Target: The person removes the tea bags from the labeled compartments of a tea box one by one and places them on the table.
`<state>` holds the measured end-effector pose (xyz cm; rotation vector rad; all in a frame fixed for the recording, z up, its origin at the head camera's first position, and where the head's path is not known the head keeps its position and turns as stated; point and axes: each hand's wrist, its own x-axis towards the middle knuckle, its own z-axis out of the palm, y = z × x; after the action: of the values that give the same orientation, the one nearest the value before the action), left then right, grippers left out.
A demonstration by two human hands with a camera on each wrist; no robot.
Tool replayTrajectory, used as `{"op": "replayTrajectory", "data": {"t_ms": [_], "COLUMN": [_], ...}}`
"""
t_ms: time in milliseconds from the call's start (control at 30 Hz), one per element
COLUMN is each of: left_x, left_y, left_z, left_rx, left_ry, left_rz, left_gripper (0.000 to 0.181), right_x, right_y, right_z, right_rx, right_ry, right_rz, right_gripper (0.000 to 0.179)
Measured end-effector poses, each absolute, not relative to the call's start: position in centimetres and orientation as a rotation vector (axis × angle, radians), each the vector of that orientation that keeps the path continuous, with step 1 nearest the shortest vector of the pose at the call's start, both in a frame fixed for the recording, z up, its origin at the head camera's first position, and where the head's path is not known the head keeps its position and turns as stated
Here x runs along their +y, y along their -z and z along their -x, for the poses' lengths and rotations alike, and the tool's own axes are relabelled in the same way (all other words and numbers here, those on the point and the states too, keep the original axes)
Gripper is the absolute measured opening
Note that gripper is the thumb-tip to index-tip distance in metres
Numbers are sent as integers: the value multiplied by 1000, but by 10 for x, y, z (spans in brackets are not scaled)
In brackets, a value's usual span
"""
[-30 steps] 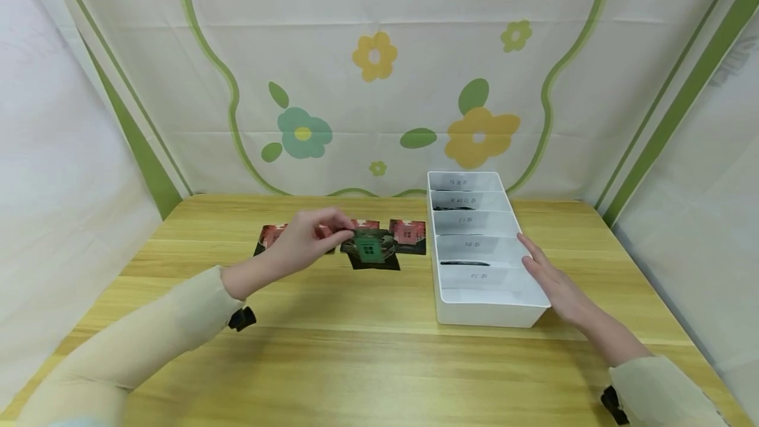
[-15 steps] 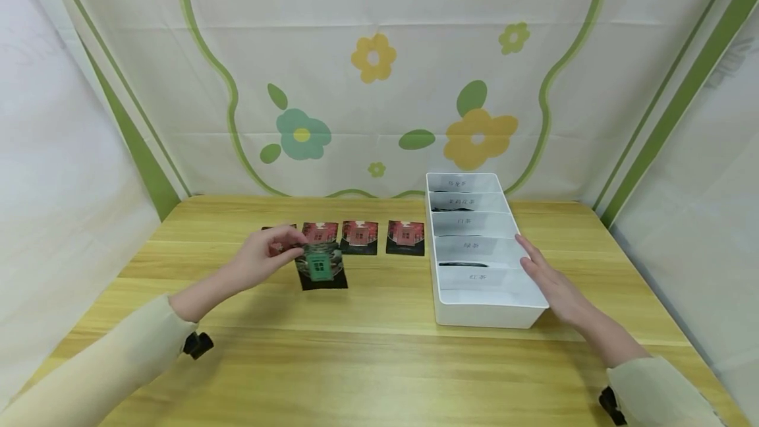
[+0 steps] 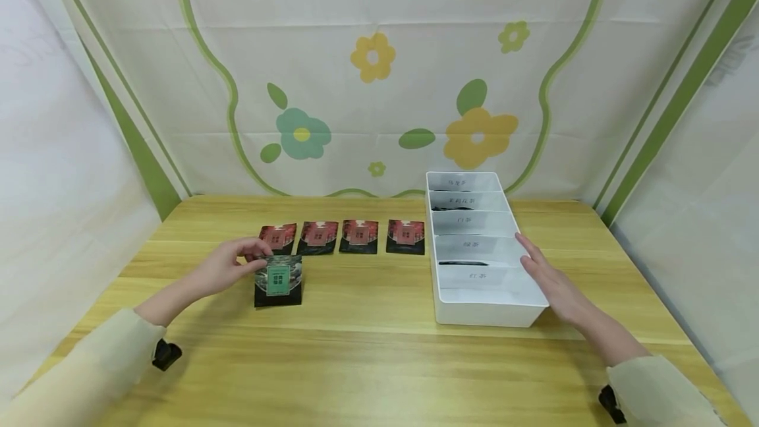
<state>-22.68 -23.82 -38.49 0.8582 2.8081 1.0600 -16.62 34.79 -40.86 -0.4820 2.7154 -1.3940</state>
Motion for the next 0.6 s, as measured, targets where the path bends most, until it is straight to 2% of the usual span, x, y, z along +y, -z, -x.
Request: {"op": "replayTrajectory", "data": {"t_ms": [600], "left_x": [-270], "left_y": [409], "left_z": [251], "left_rx": [2805], "left_ry": [-797], "left_rz": [-794], "left_gripper": [12], "right_x": [348], "right_y": [409], "right_z": [166], "right_rx": [2723], "right_ry": [1396], "right_rz": [492], "right_gripper": [53]}}
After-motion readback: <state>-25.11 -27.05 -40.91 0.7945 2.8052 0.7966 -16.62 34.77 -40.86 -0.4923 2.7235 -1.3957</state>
